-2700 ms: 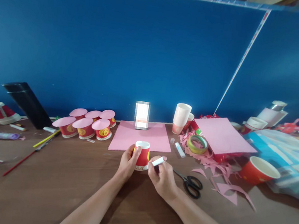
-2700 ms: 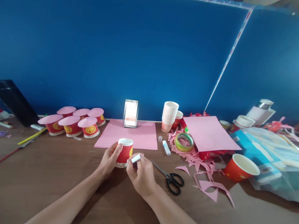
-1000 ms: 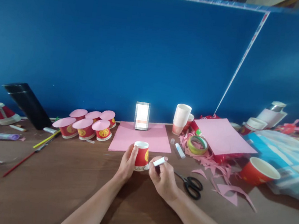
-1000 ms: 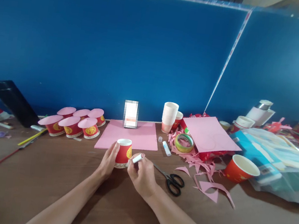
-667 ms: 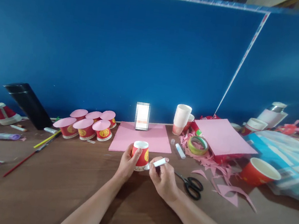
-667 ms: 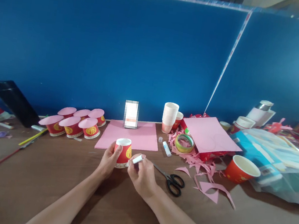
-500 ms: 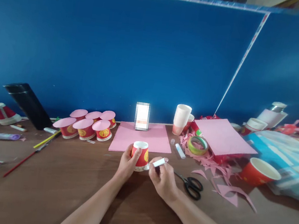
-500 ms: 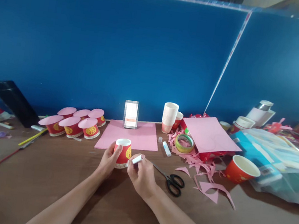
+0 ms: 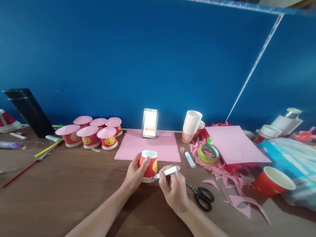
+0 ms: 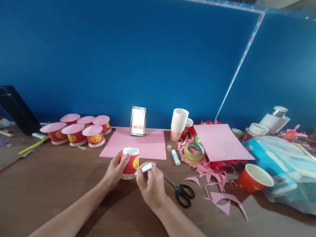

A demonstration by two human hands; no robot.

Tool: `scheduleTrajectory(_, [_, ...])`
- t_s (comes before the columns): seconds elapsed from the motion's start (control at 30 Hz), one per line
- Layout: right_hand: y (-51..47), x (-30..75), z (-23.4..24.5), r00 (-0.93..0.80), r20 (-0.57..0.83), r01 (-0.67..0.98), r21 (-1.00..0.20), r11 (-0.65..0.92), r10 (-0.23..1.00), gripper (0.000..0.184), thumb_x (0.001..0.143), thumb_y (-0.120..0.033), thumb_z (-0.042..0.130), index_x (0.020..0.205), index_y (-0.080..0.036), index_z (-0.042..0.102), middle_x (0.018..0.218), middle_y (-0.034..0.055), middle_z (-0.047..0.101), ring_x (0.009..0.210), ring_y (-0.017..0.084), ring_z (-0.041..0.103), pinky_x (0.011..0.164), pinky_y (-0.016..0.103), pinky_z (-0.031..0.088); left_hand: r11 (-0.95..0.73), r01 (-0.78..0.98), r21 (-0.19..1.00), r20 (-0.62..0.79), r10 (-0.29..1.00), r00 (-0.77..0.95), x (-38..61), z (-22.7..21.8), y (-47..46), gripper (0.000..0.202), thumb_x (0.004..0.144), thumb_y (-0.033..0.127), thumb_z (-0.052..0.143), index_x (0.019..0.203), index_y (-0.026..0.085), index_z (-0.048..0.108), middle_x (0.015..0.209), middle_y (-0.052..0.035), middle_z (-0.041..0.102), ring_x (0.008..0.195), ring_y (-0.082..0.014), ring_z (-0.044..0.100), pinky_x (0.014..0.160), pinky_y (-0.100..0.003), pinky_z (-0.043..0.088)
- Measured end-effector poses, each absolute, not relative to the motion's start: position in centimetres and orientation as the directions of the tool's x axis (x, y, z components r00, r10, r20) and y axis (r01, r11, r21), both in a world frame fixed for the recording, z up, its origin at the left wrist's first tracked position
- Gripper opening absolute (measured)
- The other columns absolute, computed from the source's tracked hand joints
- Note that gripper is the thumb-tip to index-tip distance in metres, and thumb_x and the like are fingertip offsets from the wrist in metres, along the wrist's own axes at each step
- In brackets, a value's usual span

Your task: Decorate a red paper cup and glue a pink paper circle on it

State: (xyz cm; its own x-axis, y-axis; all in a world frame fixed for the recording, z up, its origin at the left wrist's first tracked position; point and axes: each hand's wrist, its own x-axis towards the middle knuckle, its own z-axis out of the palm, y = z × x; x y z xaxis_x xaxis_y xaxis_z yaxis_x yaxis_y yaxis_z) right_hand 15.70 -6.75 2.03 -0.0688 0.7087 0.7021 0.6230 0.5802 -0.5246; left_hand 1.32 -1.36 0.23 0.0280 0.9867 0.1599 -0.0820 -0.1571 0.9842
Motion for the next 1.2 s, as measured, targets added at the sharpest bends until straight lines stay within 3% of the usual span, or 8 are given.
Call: scheduleTrajectory(1.2, [-6.64,15.87,2.05,-0.069,0.682,0.623,-0.541,0.565,0.728,0.013,0.087,-0.022,0.042,0.079,-0.018,0.052,0.07,0.0038,0.061,0.062,0.014,0.058,0.06,0.025,0.045,-0.105,-0.177,0.979,0.109,0.994,0.014,1.66,1.09,-1.76,0.047,0.066,0.051,0.064,0.095,0.014,0.059,0.071,-0.0028,0.062,0.065,-0.0154,0.058,0.062,-0.026,0.048])
